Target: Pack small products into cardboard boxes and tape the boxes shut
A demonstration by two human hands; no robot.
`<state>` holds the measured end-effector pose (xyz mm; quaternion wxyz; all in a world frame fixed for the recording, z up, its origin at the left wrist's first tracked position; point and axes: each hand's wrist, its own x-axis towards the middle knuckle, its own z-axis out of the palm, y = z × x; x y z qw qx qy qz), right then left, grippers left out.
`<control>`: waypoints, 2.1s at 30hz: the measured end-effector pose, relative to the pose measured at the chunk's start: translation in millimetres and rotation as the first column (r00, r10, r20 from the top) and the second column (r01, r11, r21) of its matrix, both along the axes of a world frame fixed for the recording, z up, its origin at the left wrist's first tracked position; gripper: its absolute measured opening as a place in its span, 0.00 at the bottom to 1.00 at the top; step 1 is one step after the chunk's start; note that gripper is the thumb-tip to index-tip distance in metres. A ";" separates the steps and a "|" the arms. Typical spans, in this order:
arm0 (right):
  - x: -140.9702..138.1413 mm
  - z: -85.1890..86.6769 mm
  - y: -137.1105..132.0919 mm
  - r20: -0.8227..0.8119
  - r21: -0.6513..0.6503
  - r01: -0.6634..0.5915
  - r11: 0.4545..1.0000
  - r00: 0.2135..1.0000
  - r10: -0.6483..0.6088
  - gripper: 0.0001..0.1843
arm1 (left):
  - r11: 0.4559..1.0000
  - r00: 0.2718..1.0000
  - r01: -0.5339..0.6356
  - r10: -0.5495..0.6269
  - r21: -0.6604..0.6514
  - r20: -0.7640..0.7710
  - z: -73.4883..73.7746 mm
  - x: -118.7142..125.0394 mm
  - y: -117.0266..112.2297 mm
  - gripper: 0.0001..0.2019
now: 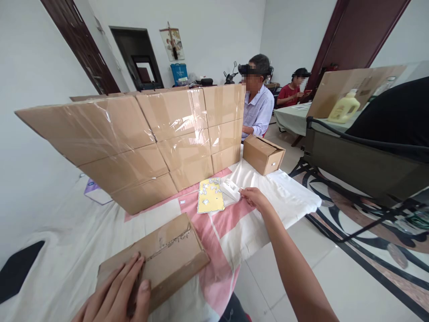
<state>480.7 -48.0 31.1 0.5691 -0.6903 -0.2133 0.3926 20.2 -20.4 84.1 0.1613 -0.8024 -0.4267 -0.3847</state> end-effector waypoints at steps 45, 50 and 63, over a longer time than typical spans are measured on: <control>-1.3 -5.8 -16.3 0.088 0.231 -0.129 0.964 0.990 0.111 0.24 | 0.972 0.996 0.080 -0.084 0.223 0.009 -3.6 3.5 3.3 0.26; -9.3 -2.1 -21.1 0.089 0.281 -0.098 0.955 0.993 0.076 0.25 | 0.972 0.996 0.085 -0.087 0.219 0.001 -5.0 2.7 4.8 0.27; -135.0 37.8 -65.0 -0.041 0.567 0.082 0.820 0.997 -0.071 0.23 | 0.960 0.975 0.166 -0.194 0.224 0.106 9.5 -0.6 -3.2 0.13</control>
